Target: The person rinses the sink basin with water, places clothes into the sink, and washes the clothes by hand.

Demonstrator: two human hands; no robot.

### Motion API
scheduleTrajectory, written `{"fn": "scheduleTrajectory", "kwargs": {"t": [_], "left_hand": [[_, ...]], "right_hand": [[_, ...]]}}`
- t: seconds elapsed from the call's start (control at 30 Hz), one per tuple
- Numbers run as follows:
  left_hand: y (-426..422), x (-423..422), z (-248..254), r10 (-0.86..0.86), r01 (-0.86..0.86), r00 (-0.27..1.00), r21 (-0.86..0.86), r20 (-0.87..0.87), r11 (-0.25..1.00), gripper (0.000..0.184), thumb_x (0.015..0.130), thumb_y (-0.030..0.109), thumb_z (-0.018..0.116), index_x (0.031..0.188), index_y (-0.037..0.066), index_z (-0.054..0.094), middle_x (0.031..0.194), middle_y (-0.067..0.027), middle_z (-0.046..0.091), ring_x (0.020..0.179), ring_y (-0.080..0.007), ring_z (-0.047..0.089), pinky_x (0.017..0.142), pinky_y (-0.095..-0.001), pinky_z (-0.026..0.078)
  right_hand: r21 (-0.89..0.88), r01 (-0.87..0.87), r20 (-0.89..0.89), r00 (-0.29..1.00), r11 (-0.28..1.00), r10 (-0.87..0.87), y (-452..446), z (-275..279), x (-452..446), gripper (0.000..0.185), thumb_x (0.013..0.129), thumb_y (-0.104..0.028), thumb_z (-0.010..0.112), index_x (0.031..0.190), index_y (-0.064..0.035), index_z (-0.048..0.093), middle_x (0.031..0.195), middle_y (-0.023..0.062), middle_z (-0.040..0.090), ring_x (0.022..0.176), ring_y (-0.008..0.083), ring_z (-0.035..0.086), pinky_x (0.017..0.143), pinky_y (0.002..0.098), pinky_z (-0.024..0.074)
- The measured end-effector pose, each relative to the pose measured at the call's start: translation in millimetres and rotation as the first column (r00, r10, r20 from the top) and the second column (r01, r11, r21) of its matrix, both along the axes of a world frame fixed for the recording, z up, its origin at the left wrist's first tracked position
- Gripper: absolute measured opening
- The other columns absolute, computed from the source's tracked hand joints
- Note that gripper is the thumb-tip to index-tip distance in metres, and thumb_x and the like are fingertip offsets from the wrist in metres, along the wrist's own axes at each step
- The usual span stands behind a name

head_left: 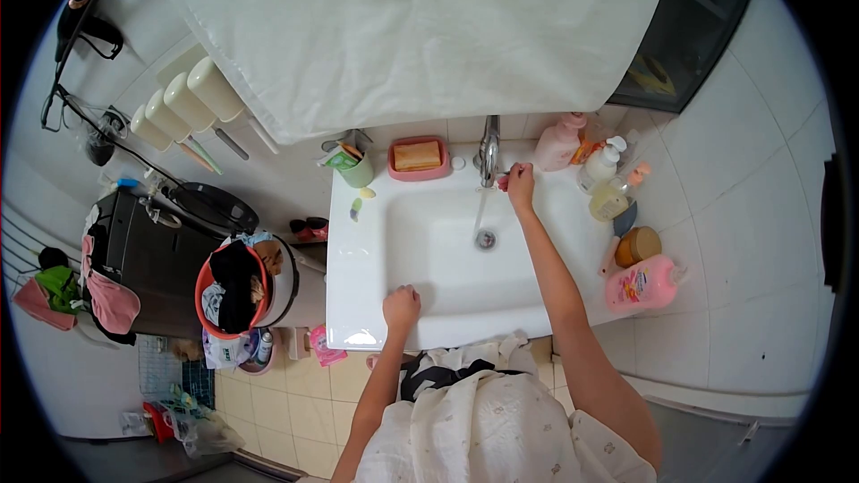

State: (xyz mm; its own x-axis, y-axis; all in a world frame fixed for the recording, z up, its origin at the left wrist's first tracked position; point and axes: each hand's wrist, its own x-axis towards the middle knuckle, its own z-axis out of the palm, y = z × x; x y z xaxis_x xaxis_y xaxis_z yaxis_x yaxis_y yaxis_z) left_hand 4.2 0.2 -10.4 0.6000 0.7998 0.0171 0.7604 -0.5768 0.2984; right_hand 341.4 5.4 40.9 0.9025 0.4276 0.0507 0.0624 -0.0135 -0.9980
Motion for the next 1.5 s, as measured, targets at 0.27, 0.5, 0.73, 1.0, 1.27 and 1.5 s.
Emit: {"fn": "scheduleTrajectory", "kwargs": {"t": [0.27, 0.5, 0.73, 1.0, 1.27, 1.5], "left_hand": [[0.3, -0.1, -0.7, -0.003, 0.003, 1.000, 0.005, 0.018, 1.000, 0.017, 0.074, 0.016, 0.048, 0.067, 0.005, 0.057, 0.068, -0.0125, 0.058, 0.060, -0.0295, 0.056, 0.055, -0.0409, 0.045], [-0.5, -0.1, 0.1, 0.003, -0.003, 1.000, -0.007, 0.023, 1.000, 0.017, 0.074, 0.017, 0.048, 0.066, 0.004, 0.057, 0.068, -0.0122, 0.058, 0.061, -0.0298, 0.056, 0.055, -0.0412, 0.045], [-0.8, -1.9, -1.2, -0.032, 0.032, 0.999, 0.003, 0.036, 0.999, 0.016, 0.075, 0.018, 0.049, 0.068, 0.005, 0.056, 0.068, -0.0116, 0.056, 0.059, -0.0297, 0.056, 0.054, -0.0411, 0.045], [-3.3, -4.2, 1.8, -0.010, 0.013, 0.986, -0.020, 0.169, 1.000, 0.014, 0.074, 0.017, 0.050, 0.067, 0.005, 0.055, 0.068, -0.0108, 0.055, 0.059, -0.0297, 0.056, 0.053, -0.0400, 0.044], [-10.3, -11.7, 16.8, 0.244, -0.040, 0.822, -0.375, 0.514, 0.926, 0.013, 0.075, 0.011, 0.051, 0.083, 0.008, 0.059, 0.069, -0.0084, 0.060, 0.062, -0.0206, 0.059, 0.058, -0.0300, 0.046], [0.8, -77.1, 21.5, 0.731, 0.086, 0.251, -0.767, 0.635, 0.636, 0.016, 0.080, 0.000, 0.040, 0.084, -0.001, 0.055, 0.066, -0.0037, 0.054, 0.057, -0.0095, 0.050, 0.053, -0.0213, 0.042]], "right_hand": [[0.045, -0.082, -0.099, 0.991, 0.996, 0.086, -6.0, 1.2, -3.5, 0.025, 0.087, -0.026, 0.042, 0.094, -0.0034, 0.034, 0.055, 0.0102, 0.054, 0.037, 0.0144, 0.048, 0.035, 0.0241, 0.0379], [0.118, -0.179, -0.171, 0.965, 0.977, 0.197, -17.9, -4.1, -3.5, 0.029, 0.087, -0.028, 0.044, 0.101, -0.0049, 0.034, 0.058, 0.0094, 0.055, 0.038, 0.0128, 0.048, 0.036, 0.0230, 0.0387], [-0.317, -0.535, -0.367, 0.831, 0.783, 0.418, -45.1, -82.6, -44.5, 0.018, 0.081, -0.020, 0.047, 0.086, -0.0032, 0.050, 0.062, 0.0104, 0.057, 0.045, 0.0150, 0.053, 0.041, 0.0256, 0.0432], [-0.430, -0.771, -0.547, 0.636, 0.469, 0.545, -91.6, -96.5, -132.1, 0.024, 0.080, -0.022, 0.048, 0.090, -0.0015, 0.051, 0.072, 0.0079, 0.059, 0.054, 0.0139, 0.055, 0.048, 0.0251, 0.0453], [-0.499, -0.662, -0.093, 0.683, 0.560, 0.725, -81.6, -86.6, -192.0, 0.016, 0.080, -0.016, 0.050, 0.087, -0.0022, 0.054, 0.072, 0.0079, 0.059, 0.062, 0.0152, 0.057, 0.057, 0.0261, 0.0452], [-0.206, -0.782, 0.061, 0.590, 0.588, 0.805, -36.8, -6.5, -292.6, 0.010, 0.077, -0.003, 0.051, 0.086, -0.0032, 0.054, 0.078, 0.0082, 0.057, 0.062, 0.0160, 0.053, 0.056, 0.0251, 0.0425]]}}
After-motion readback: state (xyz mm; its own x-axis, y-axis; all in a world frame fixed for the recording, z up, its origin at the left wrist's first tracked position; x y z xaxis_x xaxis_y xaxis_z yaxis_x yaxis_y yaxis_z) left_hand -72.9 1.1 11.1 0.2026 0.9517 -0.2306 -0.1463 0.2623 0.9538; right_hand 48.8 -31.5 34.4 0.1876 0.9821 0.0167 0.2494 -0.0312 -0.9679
